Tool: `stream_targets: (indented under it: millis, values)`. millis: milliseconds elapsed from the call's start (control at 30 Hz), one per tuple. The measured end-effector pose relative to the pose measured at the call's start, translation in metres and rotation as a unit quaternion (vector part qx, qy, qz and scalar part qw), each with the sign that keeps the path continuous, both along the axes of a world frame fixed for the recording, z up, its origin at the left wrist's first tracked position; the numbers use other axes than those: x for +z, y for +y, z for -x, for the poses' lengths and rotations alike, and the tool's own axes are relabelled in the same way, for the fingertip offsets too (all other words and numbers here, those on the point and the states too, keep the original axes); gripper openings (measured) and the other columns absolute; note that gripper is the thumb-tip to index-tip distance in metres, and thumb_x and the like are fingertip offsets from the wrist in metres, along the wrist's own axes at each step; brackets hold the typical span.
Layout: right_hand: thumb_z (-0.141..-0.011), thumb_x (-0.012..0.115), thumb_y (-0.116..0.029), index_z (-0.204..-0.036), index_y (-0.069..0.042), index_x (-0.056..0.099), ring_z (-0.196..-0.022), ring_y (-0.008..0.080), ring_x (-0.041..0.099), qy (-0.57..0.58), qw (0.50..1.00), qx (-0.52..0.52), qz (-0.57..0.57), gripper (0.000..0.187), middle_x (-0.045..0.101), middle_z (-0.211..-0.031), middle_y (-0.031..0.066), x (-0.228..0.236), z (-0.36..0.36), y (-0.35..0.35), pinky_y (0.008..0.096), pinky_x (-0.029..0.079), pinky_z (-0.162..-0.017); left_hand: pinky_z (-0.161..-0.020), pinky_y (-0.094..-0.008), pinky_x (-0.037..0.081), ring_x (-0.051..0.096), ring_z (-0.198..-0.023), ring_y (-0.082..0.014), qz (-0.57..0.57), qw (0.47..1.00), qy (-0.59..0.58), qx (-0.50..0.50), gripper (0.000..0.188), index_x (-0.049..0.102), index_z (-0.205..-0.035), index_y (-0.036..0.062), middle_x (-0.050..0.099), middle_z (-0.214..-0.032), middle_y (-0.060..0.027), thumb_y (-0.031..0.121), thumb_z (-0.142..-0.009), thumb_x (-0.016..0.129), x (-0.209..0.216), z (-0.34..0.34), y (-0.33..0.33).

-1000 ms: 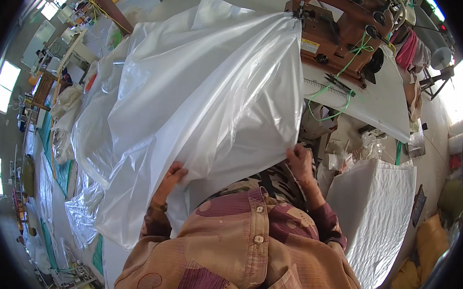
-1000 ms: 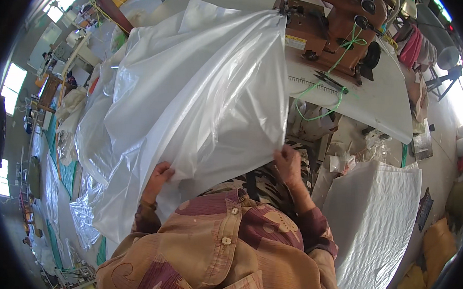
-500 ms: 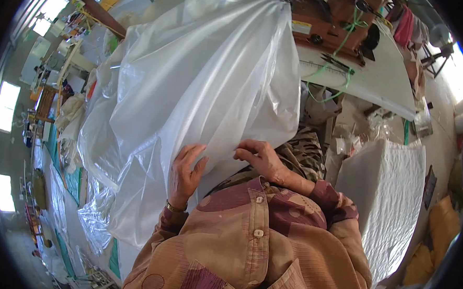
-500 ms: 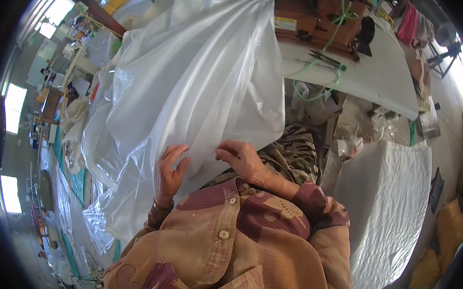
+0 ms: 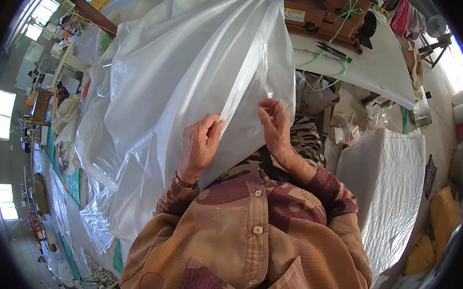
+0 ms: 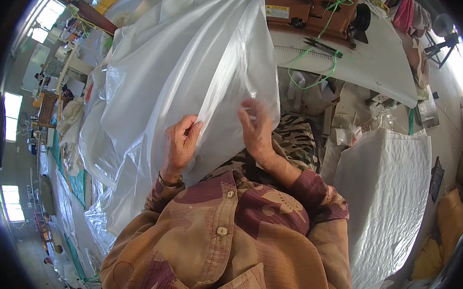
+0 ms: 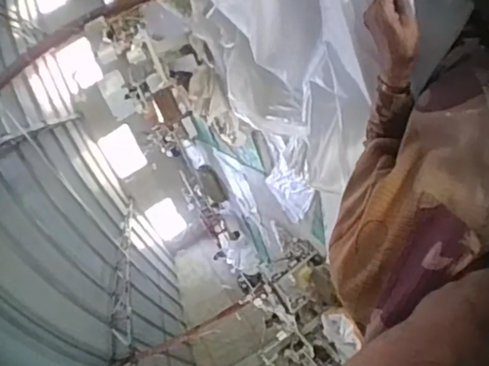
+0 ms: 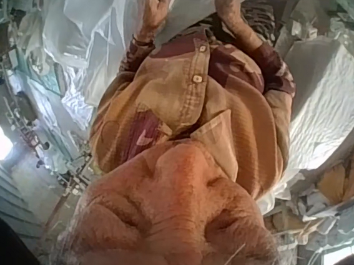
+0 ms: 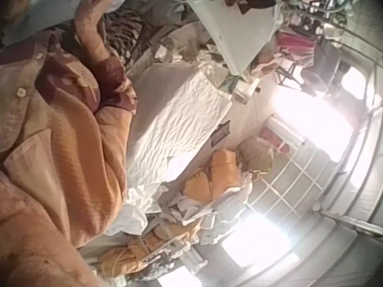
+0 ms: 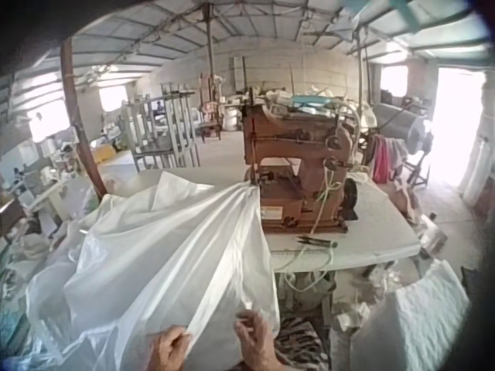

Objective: The person aligns the edges of a large white woven sack and sews them using a sewing machine. They repeatedly guide the fabric through the machine, cut the thread, and reposition the material to continue stitching along the seam. The person also handles a clear plastic bag, folding and manipulating it on the work surface.

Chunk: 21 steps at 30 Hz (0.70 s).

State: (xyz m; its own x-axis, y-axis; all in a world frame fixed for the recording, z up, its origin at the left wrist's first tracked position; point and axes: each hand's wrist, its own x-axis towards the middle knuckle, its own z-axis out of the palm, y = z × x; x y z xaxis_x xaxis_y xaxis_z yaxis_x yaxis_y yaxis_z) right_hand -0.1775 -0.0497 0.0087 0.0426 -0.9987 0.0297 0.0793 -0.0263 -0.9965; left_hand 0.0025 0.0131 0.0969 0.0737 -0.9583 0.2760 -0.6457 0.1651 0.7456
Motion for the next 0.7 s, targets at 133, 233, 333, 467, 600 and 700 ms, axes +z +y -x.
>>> stream_targets:
  millis: [133, 233, 333, 467, 600, 700]
  values:
    - [-0.097, 0.063, -0.014, -0.109, 0.002, 0.066, -0.087, 0.0115, 0.059, -0.137, 0.988, 0.054, -0.055, 0.019, 0.069, -0.097, 0.0014, -0.005, -0.012, -0.007, 0.0273, 0.045, -0.082, -0.054, -0.0259, 0.04, 0.049, -0.057, -0.0087, 0.014, 0.999, 0.04, 0.008, 0.01, 0.063, -0.095, -0.0009, 0.054, -0.063, -0.0051, 0.009, -0.097, 0.064, 0.01, 0.004, -0.001]
    - [-0.097, 0.064, -0.017, -0.107, 0.001, 0.066, -0.09, 0.0148, 0.064, -0.129, 0.977, 0.139, -0.102, 0.021, 0.07, -0.092, 0.0041, -0.006, -0.006, -0.002, 0.0316, 0.049, -0.087, -0.054, -0.0239, 0.04, 0.048, -0.059, -0.0051, 0.022, 0.994, 0.103, -0.017, 0.01, 0.063, -0.092, -0.0014, 0.054, -0.064, -0.0006, 0.007, -0.095, 0.067, 0.014, 0.003, -0.002]
    - [-0.093, 0.068, -0.015, -0.098, -0.001, 0.067, -0.085, 0.0181, 0.066, 0.053, 0.982, 0.179, 0.029, 0.014, 0.069, -0.085, 0.0055, 0.061, 0.012, 0.019, 0.0329, 0.049, -0.084, -0.055, -0.0225, 0.04, 0.049, -0.061, -0.0046, 0.018, 0.996, 0.081, -0.019, 0.009, 0.063, -0.091, -0.0012, 0.055, -0.065, 0.0, 0.005, -0.094, 0.069, 0.021, -0.001, -0.001]
    - [-0.088, 0.073, -0.015, -0.083, -0.003, 0.063, -0.075, 0.0275, 0.065, 0.197, 0.945, 0.139, 0.222, 0.016, 0.065, -0.075, 0.0093, 0.088, 0.016, 0.03, 0.0371, 0.049, -0.081, -0.058, -0.0231, 0.043, 0.051, -0.063, -0.0051, -0.012, 0.991, 0.095, -0.088, 0.007, 0.063, -0.091, -0.0017, 0.058, -0.068, -0.0018, 0.003, -0.093, 0.068, 0.013, -0.001, -0.005]
    - [-0.086, 0.072, -0.016, -0.08, -0.005, 0.06, -0.072, 0.0318, 0.064, 0.215, 0.932, 0.215, 0.2, 0.018, 0.064, -0.072, 0.0102, 0.079, 0.009, 0.034, 0.0421, 0.049, -0.081, -0.062, -0.0246, 0.047, 0.054, -0.067, -0.0063, -0.059, 0.978, 0.166, -0.115, 0.003, 0.064, -0.095, -0.0022, 0.059, -0.071, -0.0026, 0.001, -0.095, 0.064, 0.0, 0.011, -0.008]
    - [-0.087, 0.071, -0.015, -0.082, -0.005, 0.06, -0.071, 0.032, 0.065, 0.219, 0.928, 0.24, 0.184, 0.016, 0.066, -0.073, 0.0103, 0.075, 0.006, 0.036, 0.0423, 0.05, -0.078, -0.063, -0.0248, 0.047, 0.055, -0.068, -0.0067, -0.081, 0.967, 0.207, -0.126, 0.006, 0.064, -0.1, -0.0022, 0.059, -0.072, -0.0026, 0.002, -0.098, 0.06, -0.007, 0.009, -0.011]
